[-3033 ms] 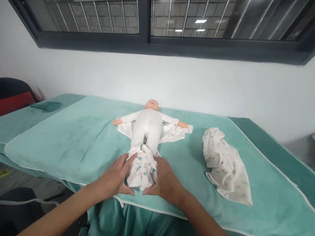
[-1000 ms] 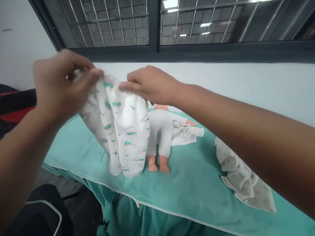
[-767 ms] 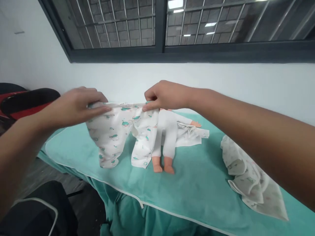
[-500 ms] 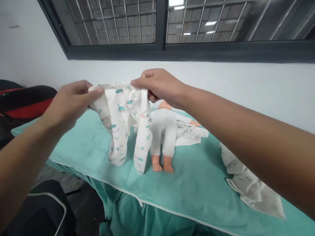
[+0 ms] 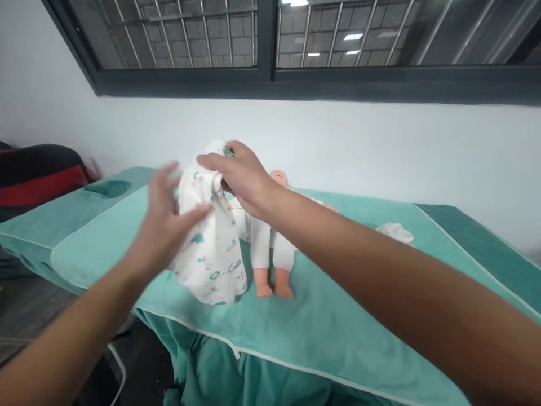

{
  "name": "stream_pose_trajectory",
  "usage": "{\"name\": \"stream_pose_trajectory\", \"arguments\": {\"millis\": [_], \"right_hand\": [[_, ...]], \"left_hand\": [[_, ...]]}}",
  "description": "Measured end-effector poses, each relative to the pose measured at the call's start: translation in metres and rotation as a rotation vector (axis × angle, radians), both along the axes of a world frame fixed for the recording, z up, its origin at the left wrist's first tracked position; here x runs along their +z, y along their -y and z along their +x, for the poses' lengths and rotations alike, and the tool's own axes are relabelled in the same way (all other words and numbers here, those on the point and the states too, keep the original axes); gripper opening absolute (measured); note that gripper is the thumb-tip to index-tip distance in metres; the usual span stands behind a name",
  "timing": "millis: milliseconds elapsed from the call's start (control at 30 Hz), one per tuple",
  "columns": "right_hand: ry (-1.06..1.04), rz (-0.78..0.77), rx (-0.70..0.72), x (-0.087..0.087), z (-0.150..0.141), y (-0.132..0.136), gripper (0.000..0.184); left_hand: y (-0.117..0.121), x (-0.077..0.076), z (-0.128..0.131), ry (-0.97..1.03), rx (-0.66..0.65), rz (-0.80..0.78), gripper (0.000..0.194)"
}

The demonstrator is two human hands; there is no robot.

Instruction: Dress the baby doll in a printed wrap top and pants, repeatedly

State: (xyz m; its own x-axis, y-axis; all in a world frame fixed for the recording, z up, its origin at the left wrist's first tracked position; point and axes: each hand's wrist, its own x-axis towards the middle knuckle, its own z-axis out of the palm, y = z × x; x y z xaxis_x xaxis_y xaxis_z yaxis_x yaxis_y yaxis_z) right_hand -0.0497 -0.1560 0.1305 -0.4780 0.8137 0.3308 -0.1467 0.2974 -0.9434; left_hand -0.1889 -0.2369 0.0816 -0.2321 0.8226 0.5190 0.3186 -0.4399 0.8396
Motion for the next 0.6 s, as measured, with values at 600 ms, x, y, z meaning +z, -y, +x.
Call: {"name": "stream_pose_trajectory", "arguments": {"millis": [600], "right_hand": [[0.760, 0.144, -0.741, -0.149, 0.085, -0.181, 0.056]], "left_hand": [[-0.079, -0.113, 0.039, 0.146, -0.195, -0.597, 0.035]]}}
